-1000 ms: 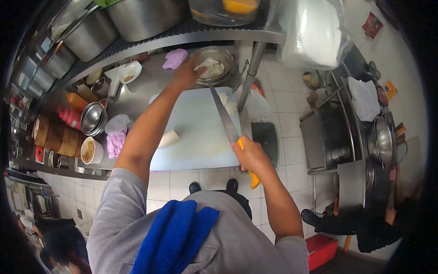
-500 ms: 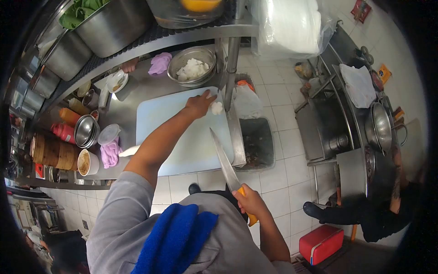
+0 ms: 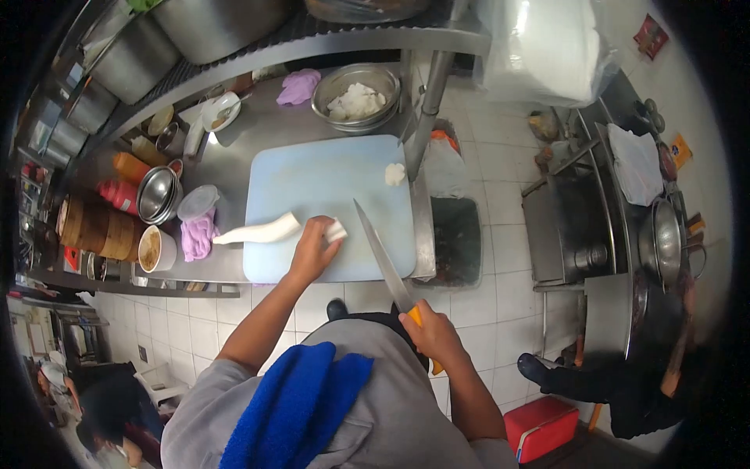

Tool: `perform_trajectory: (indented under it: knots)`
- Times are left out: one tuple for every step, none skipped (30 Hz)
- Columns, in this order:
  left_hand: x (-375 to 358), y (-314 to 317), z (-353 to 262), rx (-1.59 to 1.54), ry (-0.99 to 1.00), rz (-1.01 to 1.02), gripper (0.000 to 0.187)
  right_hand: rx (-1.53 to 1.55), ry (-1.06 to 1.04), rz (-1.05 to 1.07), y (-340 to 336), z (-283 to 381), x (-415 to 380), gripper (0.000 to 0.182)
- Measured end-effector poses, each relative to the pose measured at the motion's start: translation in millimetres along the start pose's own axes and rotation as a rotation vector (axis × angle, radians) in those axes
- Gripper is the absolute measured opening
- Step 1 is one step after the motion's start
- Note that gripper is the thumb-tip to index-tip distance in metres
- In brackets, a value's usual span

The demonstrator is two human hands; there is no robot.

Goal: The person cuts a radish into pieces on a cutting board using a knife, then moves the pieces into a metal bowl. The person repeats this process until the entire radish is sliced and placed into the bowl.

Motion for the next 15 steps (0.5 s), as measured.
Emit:
perform_trajectory:
  knots:
    - [-6, 0, 0, 0.042, 0.035, -0.035, 0.043, -0.016, -0.005, 0.003, -2, 6, 0, 0.039]
    - [-12, 0, 1, 0.083, 0.065, -0.069, 0.042, -0.093, -0.051, -0.041, -5, 11, 2, 0.038]
    - [-14, -5, -5, 0.062, 0.068, -0.103, 0.036, -0.168, -0.095, -0.079, -5, 12, 4, 0.038]
    - [-15, -6, -4, 0.021, 0.069, -0.095, 0.035, -0.244, -0.141, -0.117, -5, 17, 4, 0.037]
    - [-14, -7, -2, -0.018, 0.075, -0.09, 0.034, -0.26, -0.146, -0.124, -6, 23, 1, 0.034]
    - [-14, -7, 1, -0.056, 0.082, -0.084, 0.034, -0.301, -0.16, -0.144, -6, 30, -1, 0.033]
    - [-13, -3, 7, -0.159, 0.051, -0.048, 0.03, -0.341, -0.176, -0.168, -6, 35, -4, 0.033]
    - [-15, -2, 8, -0.138, 0.06, -0.042, 0.028, -0.38, -0.192, -0.195, -6, 40, -7, 0.033]
    - [-15, -3, 6, -0.117, 0.071, -0.035, 0.027, -0.406, -0.195, -0.206, -5, 42, -10, 0.031]
    - [-16, -2, 4, -0.098, 0.082, -0.027, 0.026, -0.421, -0.185, -0.203, -3, 44, -13, 0.031]
    - [-17, -1, 5, -0.112, 0.072, -0.036, 0.025, -0.436, -0.176, -0.2, -2, 46, -17, 0.031]
    - [-17, 0, 6, -0.124, 0.062, -0.045, 0.024, -0.451, -0.168, -0.199, -1, 47, -19, 0.031]
    - [-18, 0, 7, -0.136, 0.053, -0.054, 0.022, -0.469, -0.161, -0.201, 1, 47, -21, 0.031]
    - [-18, 1, 8, -0.13, 0.046, -0.053, 0.023, -0.486, -0.154, -0.204, 3, 47, -23, 0.03]
    - [-17, 2, 8, -0.123, 0.04, -0.052, 0.023, -0.502, -0.147, -0.208, 5, 46, -25, 0.03]
Point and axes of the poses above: each hand's wrist, its own x-axis towards the middle knuckle, its own y-axis out of the palm, z = x × y, the point moved 8 cm from there along x, towards the middle knuckle, and after that the axes turned 13 degrees about z, right-handed, at the moved point
